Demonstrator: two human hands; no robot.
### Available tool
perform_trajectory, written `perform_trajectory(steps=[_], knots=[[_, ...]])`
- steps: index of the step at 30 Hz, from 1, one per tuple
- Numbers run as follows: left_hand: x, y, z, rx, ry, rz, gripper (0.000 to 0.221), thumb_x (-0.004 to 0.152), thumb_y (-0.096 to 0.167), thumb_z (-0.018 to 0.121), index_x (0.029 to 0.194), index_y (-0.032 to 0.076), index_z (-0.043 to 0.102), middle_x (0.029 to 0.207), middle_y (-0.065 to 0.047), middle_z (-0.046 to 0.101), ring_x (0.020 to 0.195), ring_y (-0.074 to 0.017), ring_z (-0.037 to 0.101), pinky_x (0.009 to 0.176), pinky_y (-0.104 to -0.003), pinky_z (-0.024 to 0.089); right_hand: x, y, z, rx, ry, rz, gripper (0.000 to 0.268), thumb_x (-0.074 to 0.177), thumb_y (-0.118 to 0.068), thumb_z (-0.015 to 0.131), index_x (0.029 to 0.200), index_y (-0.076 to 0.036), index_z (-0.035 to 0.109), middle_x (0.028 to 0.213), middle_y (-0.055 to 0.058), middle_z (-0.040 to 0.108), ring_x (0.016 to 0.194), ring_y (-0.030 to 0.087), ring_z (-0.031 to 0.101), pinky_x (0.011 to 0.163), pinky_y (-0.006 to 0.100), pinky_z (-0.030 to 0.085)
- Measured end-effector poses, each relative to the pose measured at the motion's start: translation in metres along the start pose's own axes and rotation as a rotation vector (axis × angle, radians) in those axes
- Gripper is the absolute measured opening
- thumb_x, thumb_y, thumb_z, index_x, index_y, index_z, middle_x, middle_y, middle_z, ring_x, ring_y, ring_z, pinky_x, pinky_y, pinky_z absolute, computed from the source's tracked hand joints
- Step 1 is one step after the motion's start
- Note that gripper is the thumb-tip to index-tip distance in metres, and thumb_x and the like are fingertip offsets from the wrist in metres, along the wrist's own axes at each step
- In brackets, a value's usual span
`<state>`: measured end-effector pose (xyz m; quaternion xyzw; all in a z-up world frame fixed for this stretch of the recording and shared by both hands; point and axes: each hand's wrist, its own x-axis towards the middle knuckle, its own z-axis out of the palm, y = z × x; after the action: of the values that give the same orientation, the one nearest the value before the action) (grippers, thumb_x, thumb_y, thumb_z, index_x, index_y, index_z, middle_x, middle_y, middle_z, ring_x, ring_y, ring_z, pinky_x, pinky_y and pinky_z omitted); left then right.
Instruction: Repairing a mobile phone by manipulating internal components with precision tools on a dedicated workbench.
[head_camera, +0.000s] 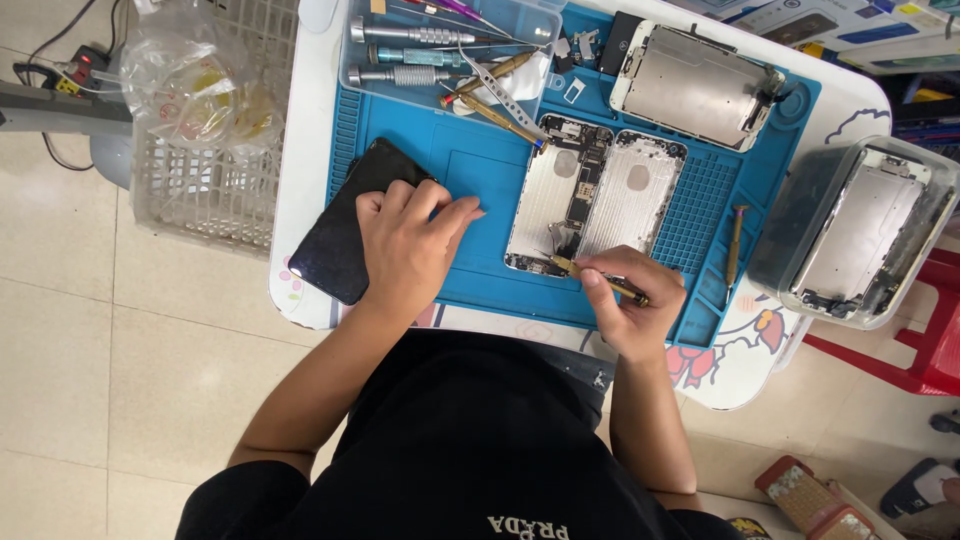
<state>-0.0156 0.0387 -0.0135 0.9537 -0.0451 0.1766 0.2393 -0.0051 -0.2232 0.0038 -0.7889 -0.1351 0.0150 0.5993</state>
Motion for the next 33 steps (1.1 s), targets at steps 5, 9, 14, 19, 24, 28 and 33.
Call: perform_trajectory(steps=[5,9,14,19,24,28,33], knots=[[-0.002,0.001,-0.001,0.003,-0.005,0.005,0.022,0.088,0.031,0.087,0.106,0.020,0.080,0.090,0.006,0.056,0.087,-0.0166,0.051,0.085,-0.041,0.032,-0.002,0.005,-0.004,-0.016,0.013,-0.015,0.003,0.094,0.002,0.073,0.097,0.003,0.071,0.095,0.015,0.076,0.084,0.019,0.074,0.078,0.027,0.057],[-0.001,0.001,-0.005,-0.014,-0.002,0.008,0.024,0.091,0.030,0.085,0.111,0.019,0.080,0.090,0.005,0.056,0.086,-0.0166,0.052,0.085,-0.040,0.032,-0.006,0.009,-0.007,-0.028,0.034,0.017,0.004,0.094,0.000,0.073,0.098,0.003,0.072,0.095,0.015,0.076,0.083,0.019,0.074,0.076,0.026,0.057],[0.003,0.007,-0.018,-0.086,0.027,0.013,0.024,0.099,0.028,0.080,0.120,0.017,0.076,0.091,0.003,0.057,0.083,-0.0168,0.053,0.083,-0.038,0.032,-0.009,0.010,-0.010,-0.013,0.101,0.090,0.008,0.098,-0.001,0.073,0.104,0.003,0.073,0.098,0.014,0.076,0.088,0.017,0.076,0.078,0.025,0.059],[0.008,0.022,-0.018,-0.245,-0.089,0.162,0.016,0.100,0.024,0.077,0.113,0.016,0.073,0.091,0.003,0.058,0.082,-0.0172,0.055,0.083,-0.038,0.034,-0.013,0.021,-0.009,0.019,0.142,0.075,0.015,0.096,0.002,0.078,0.109,0.005,0.072,0.105,0.014,0.075,0.095,0.015,0.073,0.082,0.026,0.059],[0.012,0.035,-0.004,-0.248,-0.270,0.249,0.010,0.094,0.018,0.075,0.103,0.017,0.073,0.091,0.003,0.058,0.086,-0.0173,0.057,0.084,-0.038,0.037,-0.014,0.028,-0.010,-0.043,0.200,0.057,0.014,0.095,0.003,0.078,0.107,0.005,0.071,0.102,0.014,0.075,0.091,0.015,0.071,0.081,0.025,0.057],[0.014,0.041,0.004,-0.257,-0.338,0.243,0.004,0.091,0.017,0.072,0.095,0.015,0.071,0.094,0.003,0.060,0.091,-0.0175,0.057,0.087,-0.039,0.038,-0.013,0.027,-0.012,-0.071,0.221,0.034,0.014,0.094,0.004,0.078,0.105,0.005,0.070,0.101,0.013,0.074,0.092,0.015,0.071,0.082,0.025,0.057],[0.014,0.045,0.007,-0.192,-0.405,0.255,0.003,0.090,0.015,0.069,0.092,0.014,0.070,0.095,0.002,0.059,0.092,-0.0173,0.057,0.086,-0.039,0.038,-0.013,0.028,-0.012,-0.058,0.226,0.046,0.014,0.094,0.004,0.078,0.105,0.005,0.070,0.101,0.013,0.074,0.091,0.015,0.070,0.082,0.025,0.056]])
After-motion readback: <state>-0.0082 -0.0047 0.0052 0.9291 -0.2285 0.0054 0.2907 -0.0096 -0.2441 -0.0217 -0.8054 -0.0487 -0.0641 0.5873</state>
